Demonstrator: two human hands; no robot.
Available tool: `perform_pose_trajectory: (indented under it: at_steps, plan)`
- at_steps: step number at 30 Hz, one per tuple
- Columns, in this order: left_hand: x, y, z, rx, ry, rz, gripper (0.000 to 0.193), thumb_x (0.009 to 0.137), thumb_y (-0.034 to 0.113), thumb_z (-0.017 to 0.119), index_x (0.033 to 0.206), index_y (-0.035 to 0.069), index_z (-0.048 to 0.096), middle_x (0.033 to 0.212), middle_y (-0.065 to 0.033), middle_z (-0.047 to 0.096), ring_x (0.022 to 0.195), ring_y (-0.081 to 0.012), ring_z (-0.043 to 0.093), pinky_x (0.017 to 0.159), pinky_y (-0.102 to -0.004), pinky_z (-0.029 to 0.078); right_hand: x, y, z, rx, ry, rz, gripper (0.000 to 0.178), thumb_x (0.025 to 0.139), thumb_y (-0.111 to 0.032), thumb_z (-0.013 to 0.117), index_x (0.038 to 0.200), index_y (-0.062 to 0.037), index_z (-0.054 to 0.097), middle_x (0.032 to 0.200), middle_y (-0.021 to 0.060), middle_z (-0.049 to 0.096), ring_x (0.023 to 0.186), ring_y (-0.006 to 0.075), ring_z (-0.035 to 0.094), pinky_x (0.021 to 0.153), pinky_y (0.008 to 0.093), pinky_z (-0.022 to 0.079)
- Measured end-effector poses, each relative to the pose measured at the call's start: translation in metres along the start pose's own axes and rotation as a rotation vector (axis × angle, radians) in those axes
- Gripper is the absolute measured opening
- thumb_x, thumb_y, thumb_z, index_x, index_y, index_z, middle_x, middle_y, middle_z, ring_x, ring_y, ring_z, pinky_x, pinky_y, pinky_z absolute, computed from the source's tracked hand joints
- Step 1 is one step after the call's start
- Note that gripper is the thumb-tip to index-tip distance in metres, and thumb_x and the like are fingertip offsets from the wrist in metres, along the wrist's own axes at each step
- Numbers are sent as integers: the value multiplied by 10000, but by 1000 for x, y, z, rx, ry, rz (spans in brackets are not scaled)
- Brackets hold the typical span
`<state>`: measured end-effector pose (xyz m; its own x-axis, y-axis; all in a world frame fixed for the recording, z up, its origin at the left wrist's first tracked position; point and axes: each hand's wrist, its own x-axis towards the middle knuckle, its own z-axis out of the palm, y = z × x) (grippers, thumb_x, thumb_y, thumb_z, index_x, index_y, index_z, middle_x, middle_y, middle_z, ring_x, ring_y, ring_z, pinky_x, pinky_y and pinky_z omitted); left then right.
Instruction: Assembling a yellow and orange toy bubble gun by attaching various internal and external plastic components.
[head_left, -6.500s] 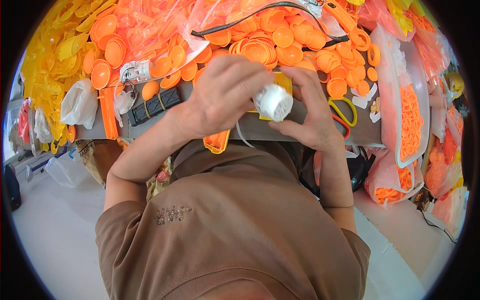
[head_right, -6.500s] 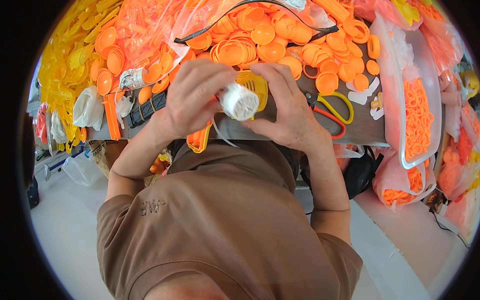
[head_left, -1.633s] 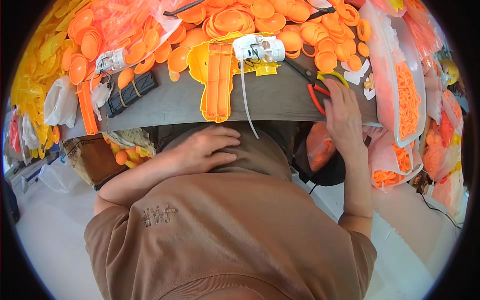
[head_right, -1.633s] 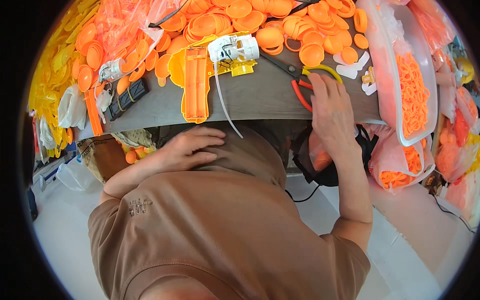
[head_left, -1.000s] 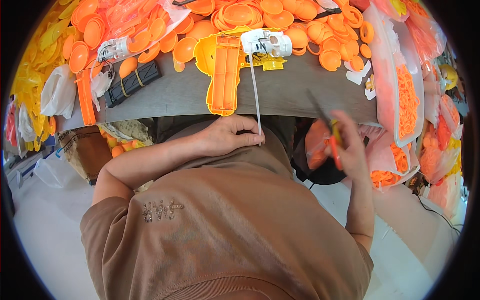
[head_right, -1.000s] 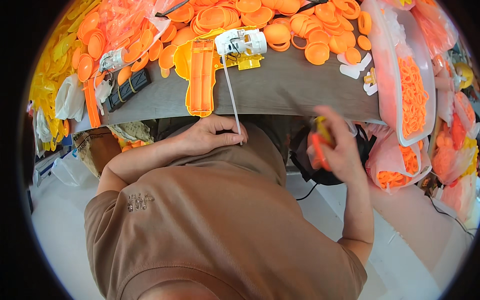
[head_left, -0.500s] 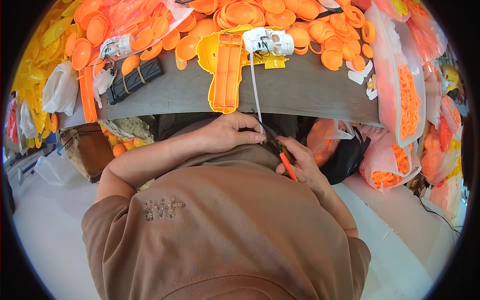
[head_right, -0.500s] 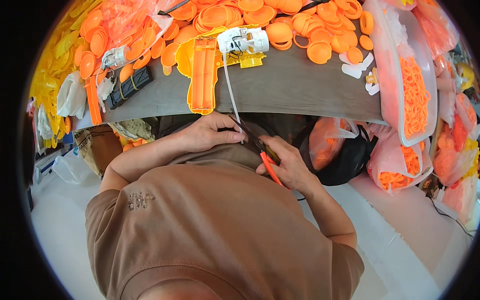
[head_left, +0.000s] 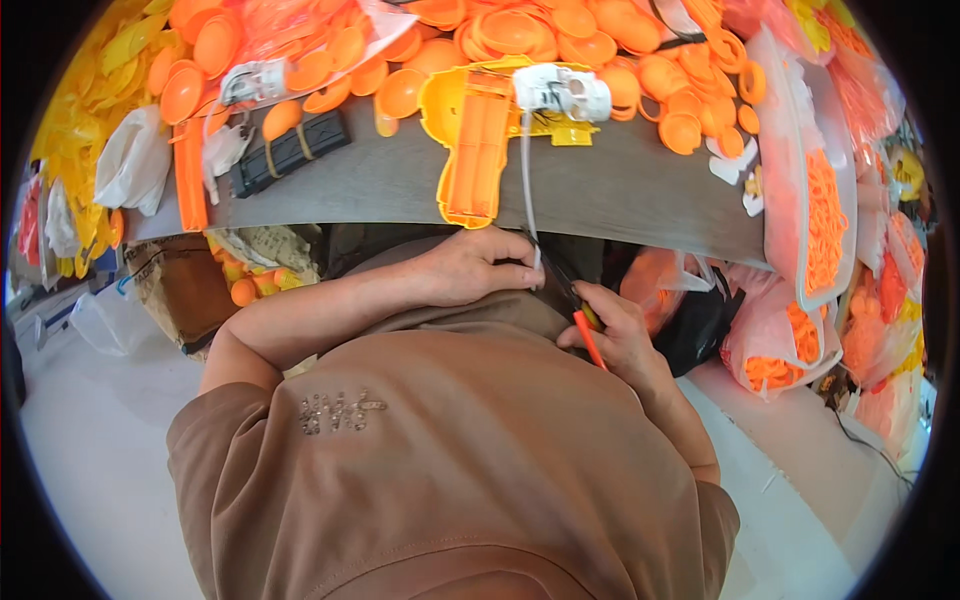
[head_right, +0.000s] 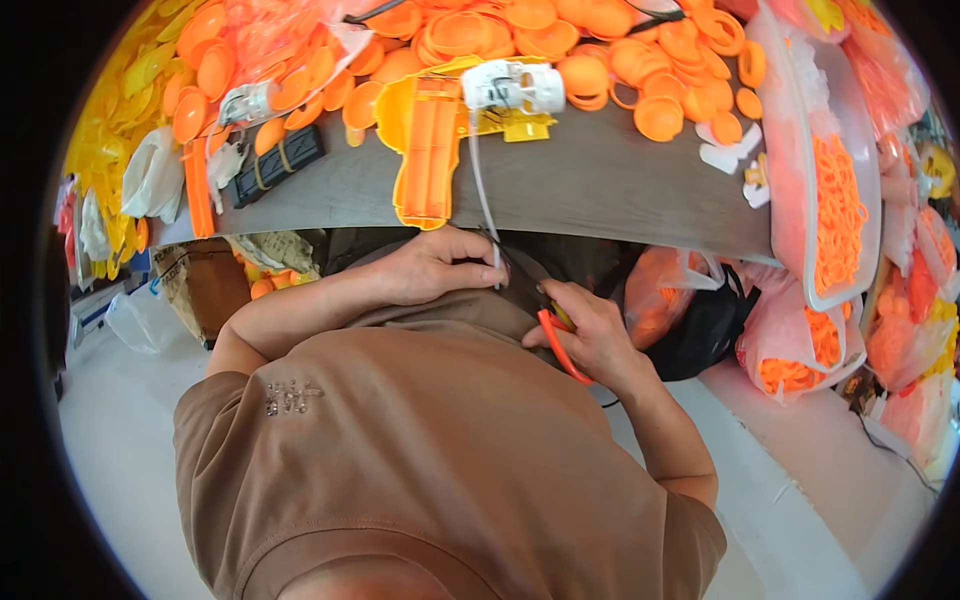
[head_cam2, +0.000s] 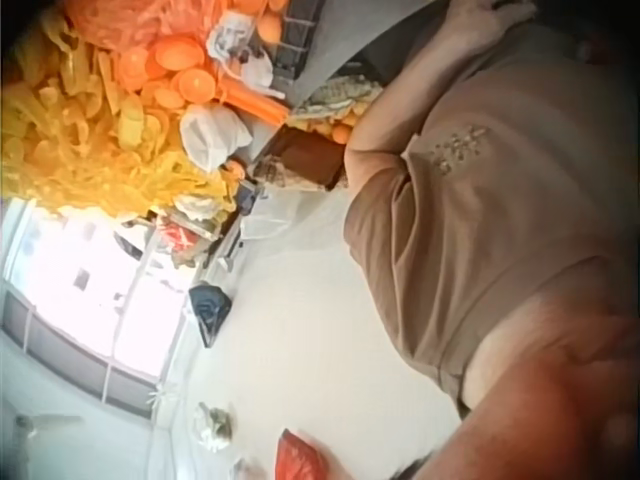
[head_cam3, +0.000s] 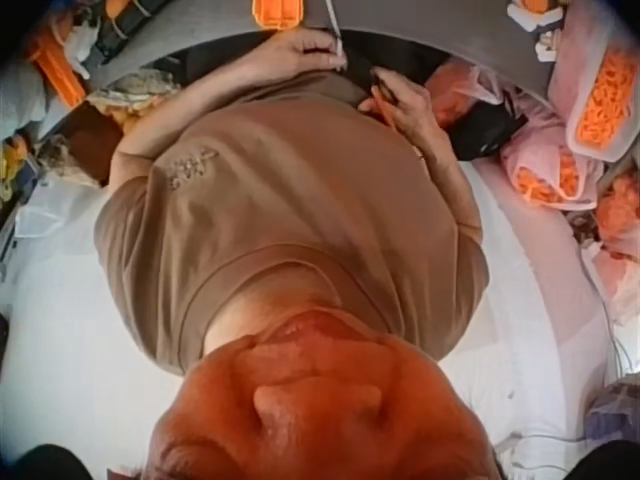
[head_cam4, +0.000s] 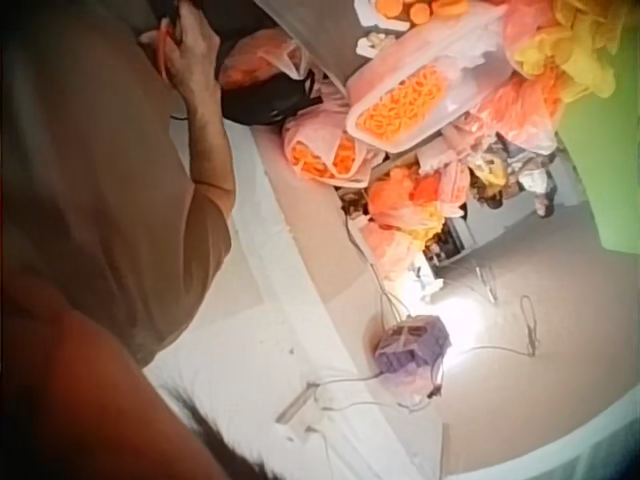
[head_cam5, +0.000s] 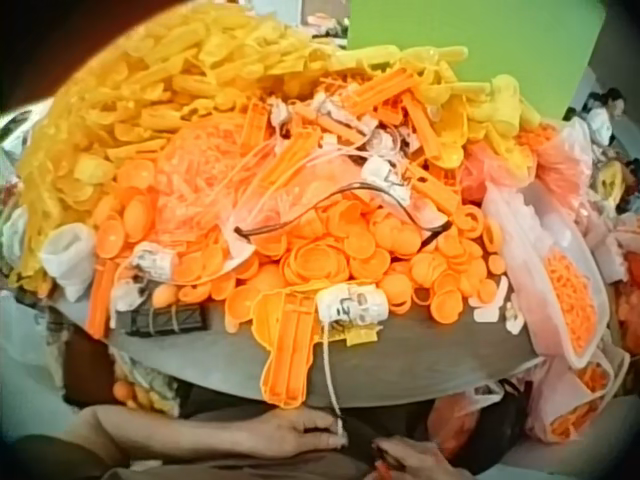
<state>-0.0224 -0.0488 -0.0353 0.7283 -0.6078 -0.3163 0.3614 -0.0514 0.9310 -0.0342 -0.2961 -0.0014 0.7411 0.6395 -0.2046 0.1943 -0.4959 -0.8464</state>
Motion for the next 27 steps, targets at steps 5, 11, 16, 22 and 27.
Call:
perform_pose_trajectory:
  at_steps: [5,11,16,22,27]
  plan:
    - [-14,8,0,362,2,460,114,857,115,616,841,6,589,903,-112,608,850,-260,592,773,-336,465,9,-13,-35,-255,-19,-39,582,632,-193,813,1119,10,567,854,149,602,775,289,612,673,349,486]
    - [-102,65,-40,244,544,560,60,849,53,629,858,-6,615,880,-77,638,785,-156,600,694,-287,475,27,-12,-85,-564,144,-72,431,726,-24,610,1152,-26,542,912,148,563,802,301,580,735,361,472]
    - [-192,70,-141,950,1647,287,128,792,124,695,829,18,633,778,-32,630,655,-95,564,587,-234,446,53,-11,-88,-686,229,-123,384,779,4,539,1161,-30,556,1006,158,539,913,320,548,805,384,446]
    - [-244,81,-225,1468,1461,-452,257,829,267,618,957,51,677,1007,-123,639,972,-285,592,854,-361,438,74,-24,-80,-959,334,-182,358,798,-8,554,1154,-38,570,1043,153,542,979,324,532,858,395,422]
    - [-216,107,-196,1465,1635,114,127,830,120,653,903,20,676,926,-93,661,802,-202,622,732,-295,484,65,-43,-24,-650,282,-478,436,641,-213,781,985,-61,560,949,114,537,887,318,518,776,409,408]
